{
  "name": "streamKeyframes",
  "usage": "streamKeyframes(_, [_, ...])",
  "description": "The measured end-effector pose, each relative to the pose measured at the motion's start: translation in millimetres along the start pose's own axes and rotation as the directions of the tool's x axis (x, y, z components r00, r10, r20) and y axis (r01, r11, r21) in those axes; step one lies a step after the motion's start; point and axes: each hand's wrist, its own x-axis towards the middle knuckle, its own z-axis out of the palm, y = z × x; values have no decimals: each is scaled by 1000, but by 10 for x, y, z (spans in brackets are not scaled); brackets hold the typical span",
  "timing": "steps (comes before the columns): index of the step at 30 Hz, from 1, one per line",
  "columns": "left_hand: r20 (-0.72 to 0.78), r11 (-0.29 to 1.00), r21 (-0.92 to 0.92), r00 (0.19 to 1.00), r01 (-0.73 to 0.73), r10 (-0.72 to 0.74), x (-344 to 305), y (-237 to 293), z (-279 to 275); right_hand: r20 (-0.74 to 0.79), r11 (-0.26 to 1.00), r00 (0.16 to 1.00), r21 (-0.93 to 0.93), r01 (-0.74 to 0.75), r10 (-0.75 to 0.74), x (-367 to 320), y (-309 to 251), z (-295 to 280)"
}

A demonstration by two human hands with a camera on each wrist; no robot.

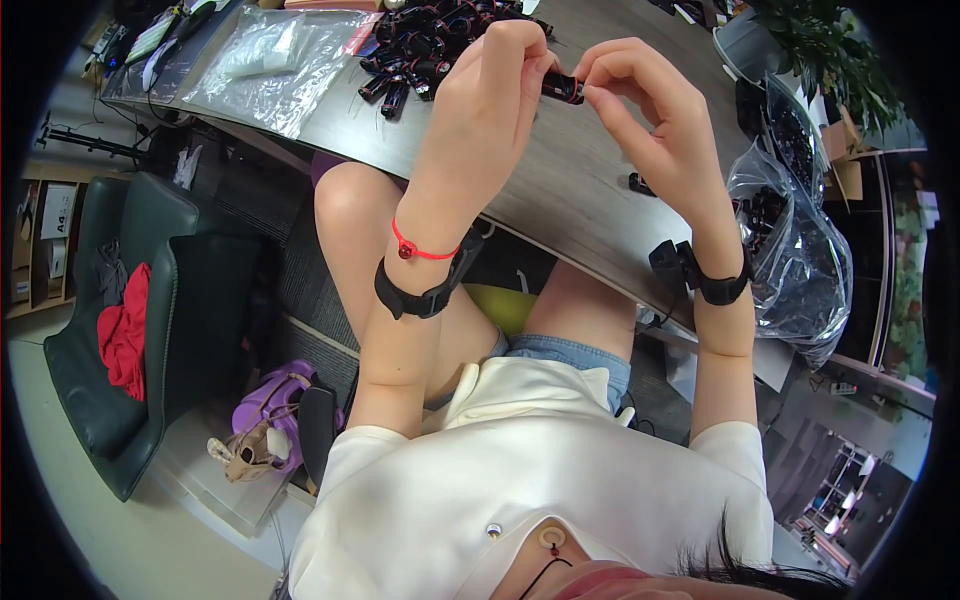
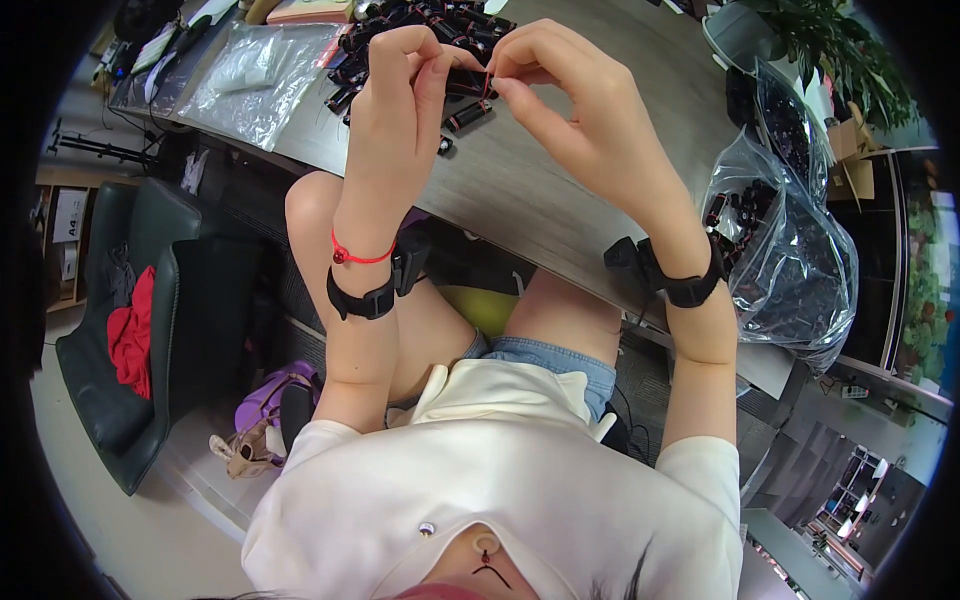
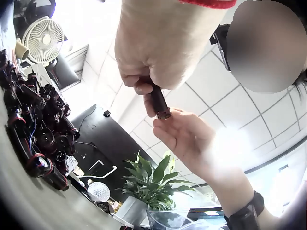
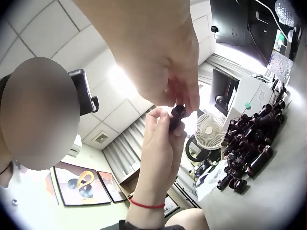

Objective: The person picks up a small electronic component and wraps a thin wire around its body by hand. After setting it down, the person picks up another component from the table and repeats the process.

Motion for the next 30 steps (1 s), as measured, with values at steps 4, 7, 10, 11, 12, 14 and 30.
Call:
streamKeyframes(4, [14,997,-73,999,39,-38,-15,25,-15,-21,988,998,145,-53,56,-4,-19,-33])
streamKeyframes(7, [42,970,-224,996,91,-84,2,34,-12,-13,984,996,160,-80,84,-11,-40,-87])
streamKeyframes(10, [79,954,-266,990,138,-121,20,87,-19,-36,985,999,169,-34,41,-12,-12,-105])
streamKeyframes(11, [97,960,-231,986,158,-139,26,116,-33,-37,985,998,170,-34,41,-13,-3,-101])
streamKeyframes(12, [113,964,-196,981,179,-159,27,129,-39,-49,978,997,205,-42,53,-15,8,-94])
streamKeyframes(14, [102,949,-263,983,176,-153,17,86,-38,-71,960,994,275,-56,79,-22,29,-78])
streamKeyframes(30, [149,860,-438,964,263,-219,25,94,-123,81,999,997,51,11,-15,-8,-129,-176])
